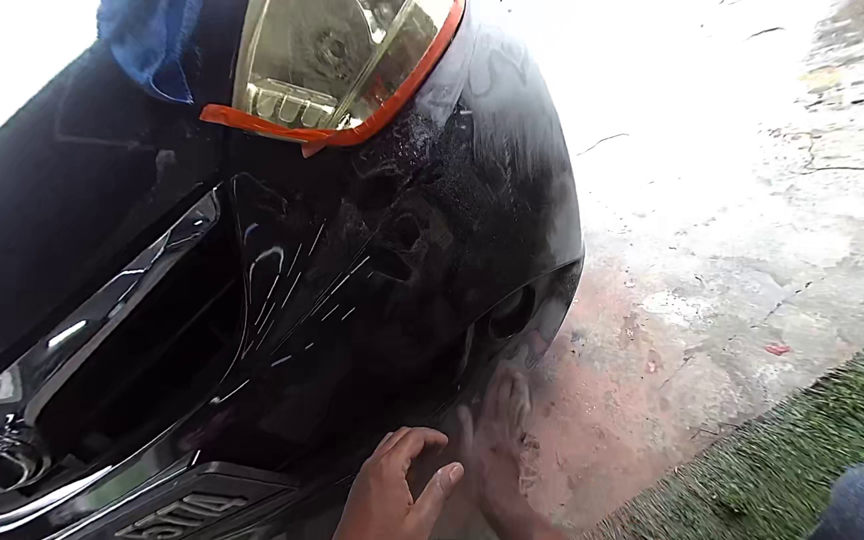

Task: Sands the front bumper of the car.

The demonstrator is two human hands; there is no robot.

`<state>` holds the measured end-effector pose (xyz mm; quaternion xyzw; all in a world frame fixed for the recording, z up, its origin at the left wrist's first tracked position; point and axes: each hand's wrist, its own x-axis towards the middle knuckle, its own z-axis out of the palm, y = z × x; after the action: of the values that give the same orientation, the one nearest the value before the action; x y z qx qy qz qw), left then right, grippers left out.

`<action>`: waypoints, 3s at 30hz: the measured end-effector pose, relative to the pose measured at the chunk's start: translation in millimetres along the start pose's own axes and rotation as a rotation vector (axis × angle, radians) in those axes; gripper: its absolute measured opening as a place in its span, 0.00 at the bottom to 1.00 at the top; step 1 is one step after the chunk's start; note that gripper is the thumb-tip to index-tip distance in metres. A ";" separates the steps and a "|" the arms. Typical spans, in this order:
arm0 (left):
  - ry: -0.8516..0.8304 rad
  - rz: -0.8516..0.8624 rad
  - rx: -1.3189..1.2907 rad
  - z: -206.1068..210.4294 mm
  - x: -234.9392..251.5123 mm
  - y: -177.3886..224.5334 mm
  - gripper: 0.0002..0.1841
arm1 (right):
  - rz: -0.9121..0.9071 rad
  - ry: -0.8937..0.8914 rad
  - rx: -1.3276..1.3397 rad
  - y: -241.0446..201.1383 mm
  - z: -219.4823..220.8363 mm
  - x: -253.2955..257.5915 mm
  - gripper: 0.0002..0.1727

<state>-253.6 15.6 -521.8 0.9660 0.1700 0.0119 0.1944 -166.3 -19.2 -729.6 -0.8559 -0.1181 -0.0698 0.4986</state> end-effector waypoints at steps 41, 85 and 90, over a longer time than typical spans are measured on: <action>0.542 0.593 1.257 -26.9 329.5 189.0 0.51 | 0.684 0.531 0.864 62.1 -151.0 240.6 0.34; 0.120 -0.060 1.400 -46.5 453.7 304.7 0.57 | 0.809 0.443 1.390 74.3 -260.0 303.1 0.28; -0.010 0.069 1.437 11.3 447.2 284.7 0.61 | 0.828 0.423 1.418 63.7 -256.7 299.1 0.28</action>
<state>260.8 -86.4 -443.5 0.8601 0.1045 -0.1013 -0.4889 138.4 -233.1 -585.4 -0.2838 0.2848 0.0506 0.9142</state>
